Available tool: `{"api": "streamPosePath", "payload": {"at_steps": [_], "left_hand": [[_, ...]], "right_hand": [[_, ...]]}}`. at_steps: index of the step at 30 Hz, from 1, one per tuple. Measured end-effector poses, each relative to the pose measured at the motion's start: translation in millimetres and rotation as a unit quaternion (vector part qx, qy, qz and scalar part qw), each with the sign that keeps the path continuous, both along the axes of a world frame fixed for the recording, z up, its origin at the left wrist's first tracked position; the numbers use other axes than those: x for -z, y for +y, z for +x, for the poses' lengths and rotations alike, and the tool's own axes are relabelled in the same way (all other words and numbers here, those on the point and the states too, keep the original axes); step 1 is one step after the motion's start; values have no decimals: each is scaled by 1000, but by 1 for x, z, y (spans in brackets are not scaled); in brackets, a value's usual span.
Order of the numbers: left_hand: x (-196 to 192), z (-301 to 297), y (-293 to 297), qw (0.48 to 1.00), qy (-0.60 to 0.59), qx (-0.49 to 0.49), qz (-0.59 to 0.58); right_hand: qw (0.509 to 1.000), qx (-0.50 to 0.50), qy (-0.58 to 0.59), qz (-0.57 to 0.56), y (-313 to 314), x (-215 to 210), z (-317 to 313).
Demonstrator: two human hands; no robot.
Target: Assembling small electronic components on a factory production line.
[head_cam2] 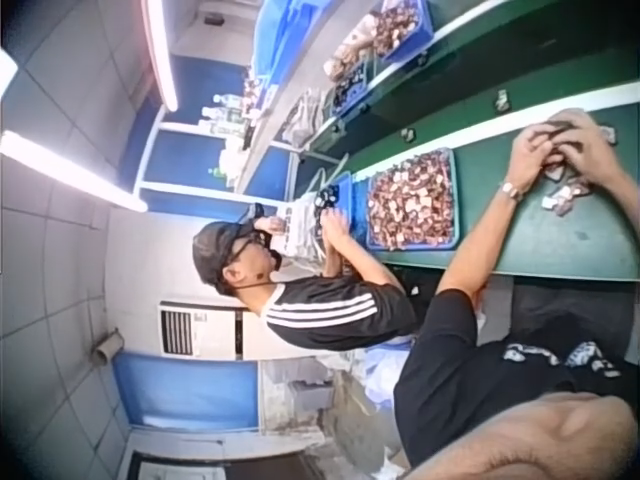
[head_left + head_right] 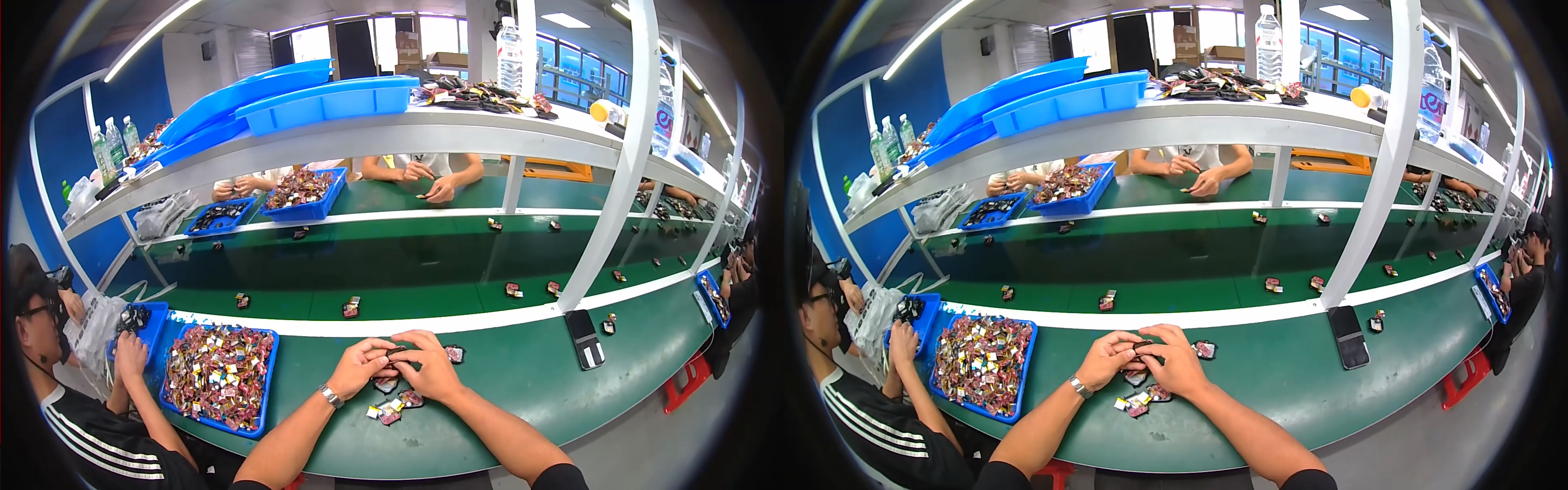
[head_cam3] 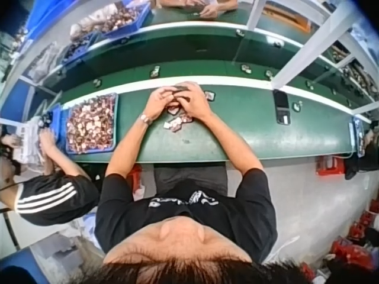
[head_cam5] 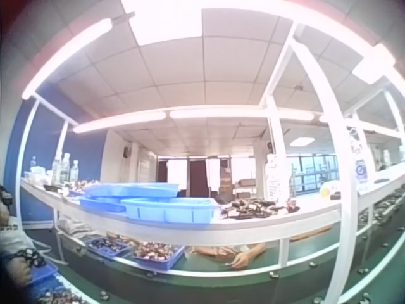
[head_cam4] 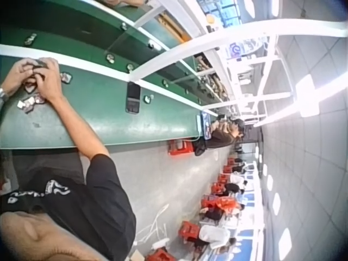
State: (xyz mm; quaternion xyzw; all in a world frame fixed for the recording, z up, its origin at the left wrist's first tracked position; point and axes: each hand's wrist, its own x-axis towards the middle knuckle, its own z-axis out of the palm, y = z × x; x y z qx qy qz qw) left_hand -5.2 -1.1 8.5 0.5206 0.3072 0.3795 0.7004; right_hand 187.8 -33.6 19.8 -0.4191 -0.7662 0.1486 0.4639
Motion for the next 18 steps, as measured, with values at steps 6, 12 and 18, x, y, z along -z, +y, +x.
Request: {"api": "streamPosePath", "payload": {"at_steps": [6,12,18], "left_hand": [[1,3,0,1000,3,-13,21],[3,-1,3,999,-20,-28,20],[-4,5,-3,997,4,-49,52]], "right_hand": [[1000,10,4,-8,-1,0,-4],[1000,7,8,-20,-4,-3,-11],[1000,2,17,-11,0,0,-8]]}}
